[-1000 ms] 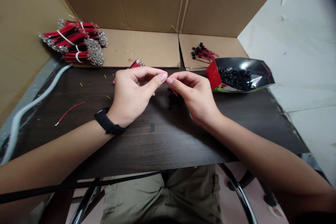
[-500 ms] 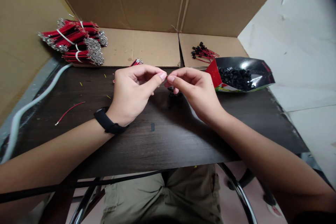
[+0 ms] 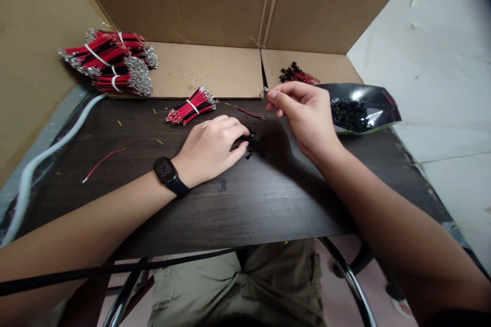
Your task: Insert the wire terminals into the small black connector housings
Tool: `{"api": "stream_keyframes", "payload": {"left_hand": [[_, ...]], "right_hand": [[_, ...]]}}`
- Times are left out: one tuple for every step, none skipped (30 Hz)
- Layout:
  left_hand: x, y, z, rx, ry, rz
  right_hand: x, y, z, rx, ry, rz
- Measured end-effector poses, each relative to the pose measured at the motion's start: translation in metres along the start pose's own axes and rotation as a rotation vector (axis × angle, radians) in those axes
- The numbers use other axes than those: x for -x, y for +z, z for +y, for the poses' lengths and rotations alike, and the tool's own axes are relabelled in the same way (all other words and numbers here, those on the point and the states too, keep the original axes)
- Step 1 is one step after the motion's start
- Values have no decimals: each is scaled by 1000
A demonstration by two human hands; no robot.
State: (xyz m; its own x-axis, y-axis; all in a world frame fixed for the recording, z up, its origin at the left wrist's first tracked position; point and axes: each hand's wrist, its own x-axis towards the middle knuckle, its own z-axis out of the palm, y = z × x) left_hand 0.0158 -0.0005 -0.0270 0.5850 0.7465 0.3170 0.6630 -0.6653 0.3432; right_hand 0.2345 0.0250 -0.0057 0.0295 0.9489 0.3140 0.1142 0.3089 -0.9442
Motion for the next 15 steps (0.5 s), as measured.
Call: {"api": "stream_keyframes", "payload": {"left_hand": [[0, 1, 2, -29, 2, -15], [0, 1, 4, -51, 2, -27], [0, 2, 6, -65, 1, -34], [0, 2, 7, -71, 2, -39], [0, 3, 7, -70, 4, -42], [0, 3, 7, -57, 5, -38], [0, 4, 7, -23, 1, -23], [-1, 4, 5, 41, -14, 6], [-2, 3, 4, 134, -47, 45], [-4, 3, 2, 252, -93, 89], [-6, 2, 1, 379, -149, 134], [-8, 1, 0, 501, -204, 172], [-9, -1, -1, 604, -253, 201], [-11, -2, -1, 682, -289, 225], [-12, -4, -1, 737, -311, 244]], "right_hand": [[1, 1, -1, -4, 0, -9], [2, 2, -2, -9, -2, -15], [2, 3, -3, -14, -2, -19], [3, 3, -3, -20, -1, -20], [3, 3, -3, -25, 0, -21], [3, 3, -3, -30, 2, -22], [3, 3, -3, -33, 2, -26], [3, 3, -2, -33, 3, -34], [2, 2, -1, -30, 3, -47], [2, 1, 0, -24, 4, -67], [1, 0, 0, -16, 5, -92], [1, -1, 1, -8, 8, -124], [0, -1, 1, -1, 10, -159], [0, -2, 0, -1, 10, -194], [1, -1, -1, -9, 8, -228]]}}
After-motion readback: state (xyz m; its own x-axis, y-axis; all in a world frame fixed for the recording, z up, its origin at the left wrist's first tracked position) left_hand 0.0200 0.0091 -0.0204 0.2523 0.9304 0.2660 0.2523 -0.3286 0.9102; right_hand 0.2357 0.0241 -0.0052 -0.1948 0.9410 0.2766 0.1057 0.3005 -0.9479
